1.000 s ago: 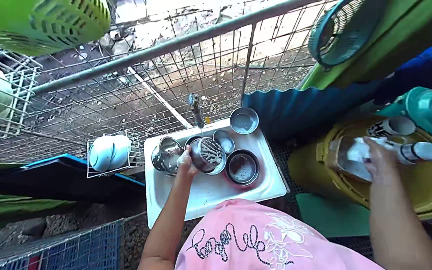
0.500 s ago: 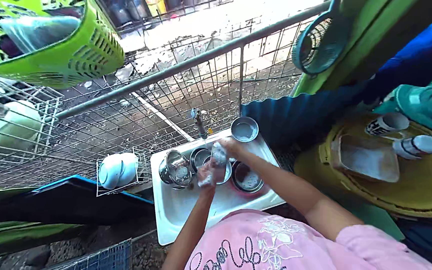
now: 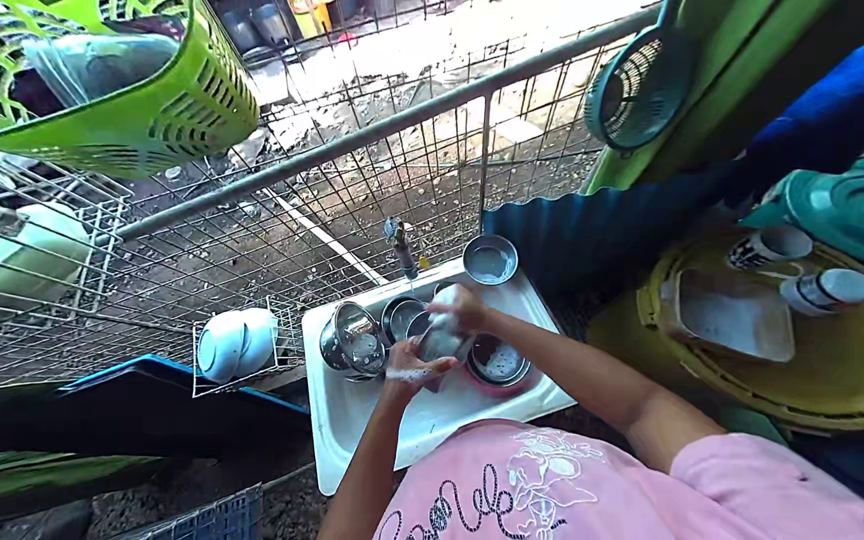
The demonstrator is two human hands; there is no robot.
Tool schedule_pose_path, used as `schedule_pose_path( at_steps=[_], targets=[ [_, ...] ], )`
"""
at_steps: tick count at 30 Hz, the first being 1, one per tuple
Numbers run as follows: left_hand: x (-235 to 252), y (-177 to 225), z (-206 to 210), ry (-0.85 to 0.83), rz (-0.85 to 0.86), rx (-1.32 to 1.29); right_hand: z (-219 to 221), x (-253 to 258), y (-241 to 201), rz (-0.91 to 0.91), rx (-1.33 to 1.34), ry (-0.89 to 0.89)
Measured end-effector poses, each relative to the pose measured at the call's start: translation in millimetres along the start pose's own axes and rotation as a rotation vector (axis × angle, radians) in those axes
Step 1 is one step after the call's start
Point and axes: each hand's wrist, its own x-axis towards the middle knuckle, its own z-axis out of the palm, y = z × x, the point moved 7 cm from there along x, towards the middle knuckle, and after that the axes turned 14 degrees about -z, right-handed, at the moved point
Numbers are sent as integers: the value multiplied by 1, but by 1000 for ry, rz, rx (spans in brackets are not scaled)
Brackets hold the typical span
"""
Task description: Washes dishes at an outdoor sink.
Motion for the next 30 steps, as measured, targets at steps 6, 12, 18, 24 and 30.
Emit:
schedule_pose_path(
  at_steps=[6, 12, 18, 24, 30],
  targets=[
    [-6, -6, -16, 69, -42, -330, 0, 5, 9, 10, 185, 93],
    [17, -25, 4, -11, -271, -127, 25, 14, -24, 139, -295, -247],
    [23, -62, -7, 275, -461, -1225, 29, -13, 23, 29, -230, 107],
    [25, -51, 12, 192, -414, -954, 49, 7, -24, -117, -426, -93],
    [40, -46, -16, 320, -208, -778, -14, 3, 40, 237, 376, 311]
  ],
)
